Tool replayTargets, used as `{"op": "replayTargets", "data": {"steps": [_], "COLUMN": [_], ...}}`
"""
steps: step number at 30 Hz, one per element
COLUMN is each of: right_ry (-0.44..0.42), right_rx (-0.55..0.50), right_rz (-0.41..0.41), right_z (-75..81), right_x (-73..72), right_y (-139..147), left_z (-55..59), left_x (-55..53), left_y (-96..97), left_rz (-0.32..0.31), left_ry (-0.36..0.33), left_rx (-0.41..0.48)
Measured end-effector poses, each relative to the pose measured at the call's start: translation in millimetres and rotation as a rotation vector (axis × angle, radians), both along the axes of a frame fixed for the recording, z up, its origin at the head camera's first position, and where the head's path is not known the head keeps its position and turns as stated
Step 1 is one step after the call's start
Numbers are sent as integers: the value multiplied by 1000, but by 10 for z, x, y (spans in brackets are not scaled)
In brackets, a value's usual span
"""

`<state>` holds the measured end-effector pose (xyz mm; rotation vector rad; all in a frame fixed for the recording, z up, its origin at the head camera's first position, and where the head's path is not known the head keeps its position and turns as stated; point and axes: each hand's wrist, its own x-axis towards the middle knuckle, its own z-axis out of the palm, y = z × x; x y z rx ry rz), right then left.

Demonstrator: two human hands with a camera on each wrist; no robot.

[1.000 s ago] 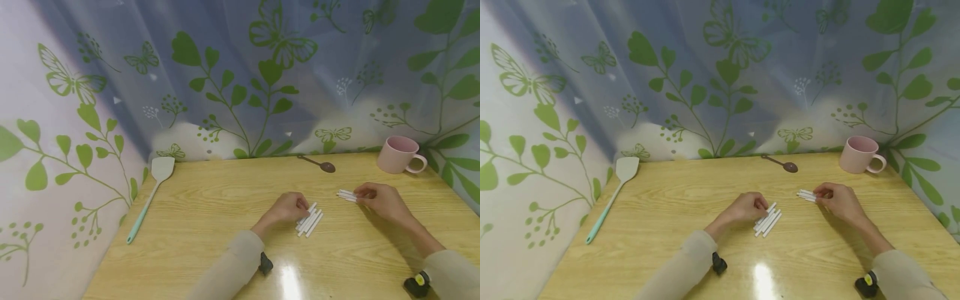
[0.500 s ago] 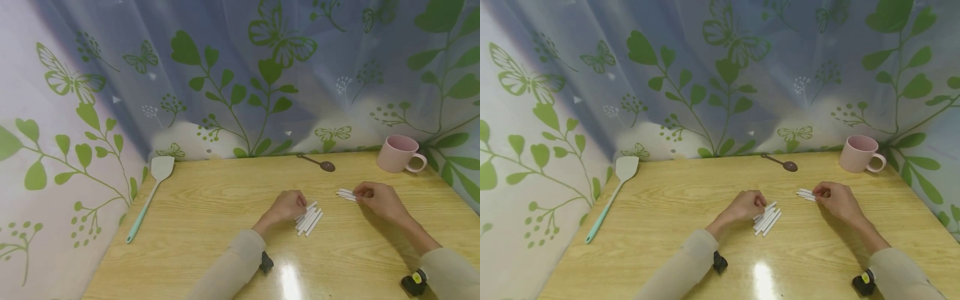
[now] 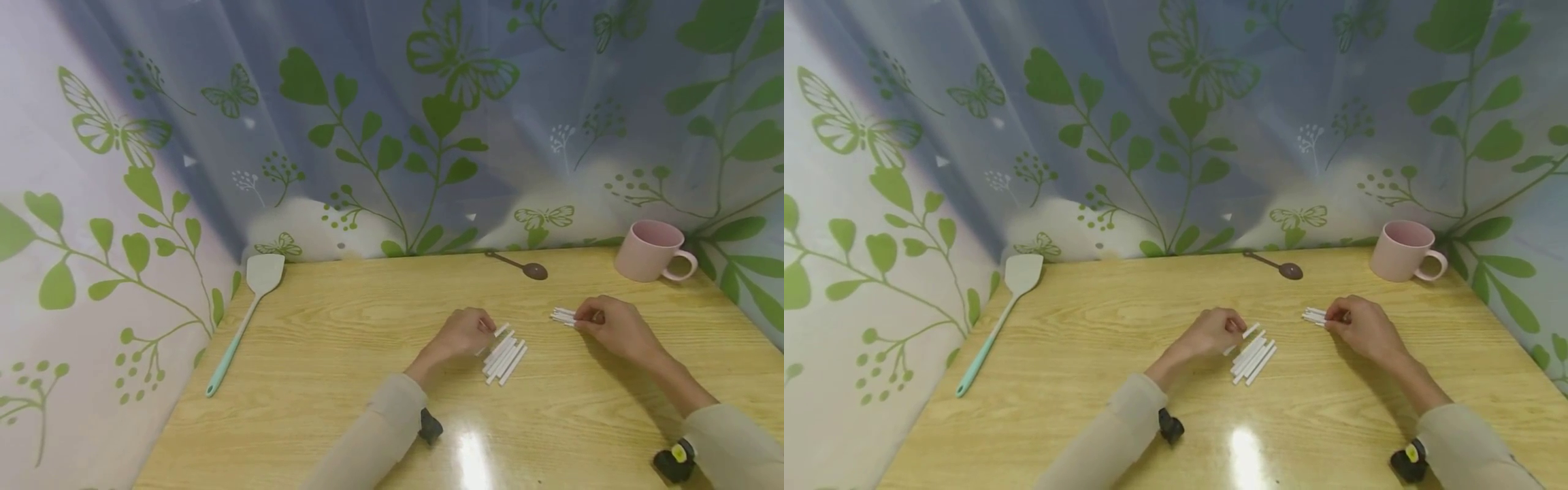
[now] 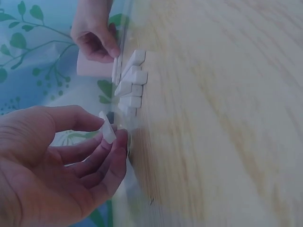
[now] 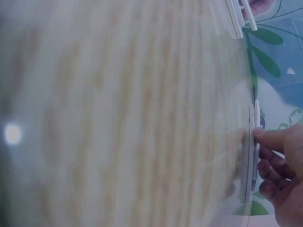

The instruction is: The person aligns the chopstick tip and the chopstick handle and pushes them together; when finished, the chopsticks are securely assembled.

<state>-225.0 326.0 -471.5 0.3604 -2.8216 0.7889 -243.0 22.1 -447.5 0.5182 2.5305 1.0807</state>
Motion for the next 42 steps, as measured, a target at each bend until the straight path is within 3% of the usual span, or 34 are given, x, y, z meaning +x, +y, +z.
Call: {"op": "replayTargets", "data": {"steps": [6, 13, 17, 22, 28, 32, 42], "right_ry": [30, 163, 125, 14, -15, -41, -86], "right_rx": [-22, -47, -69, -168, -257, -341, -436], "right_rz": [13, -5, -2, 30, 45, 74, 110], "right_z": [-18, -7, 45, 131, 212, 242, 394], "right_x": [5, 0, 42, 98, 106, 113, 182], "right_y": [-2, -12, -77, -147, -213, -256, -479], "left_z": [12, 34, 41, 69, 179, 288, 499], "left_x": [-10, -2, -13, -41, -17, 11, 123], "left_y": [-76, -251, -393, -583, -831, -1037, -1378], "left_rz": [-2, -11, -9, -7, -20, 4, 77], "left_ry": [-7, -12, 26, 57, 51, 47, 187], "left_rx": [22, 92, 132, 175, 228, 286, 263]}}
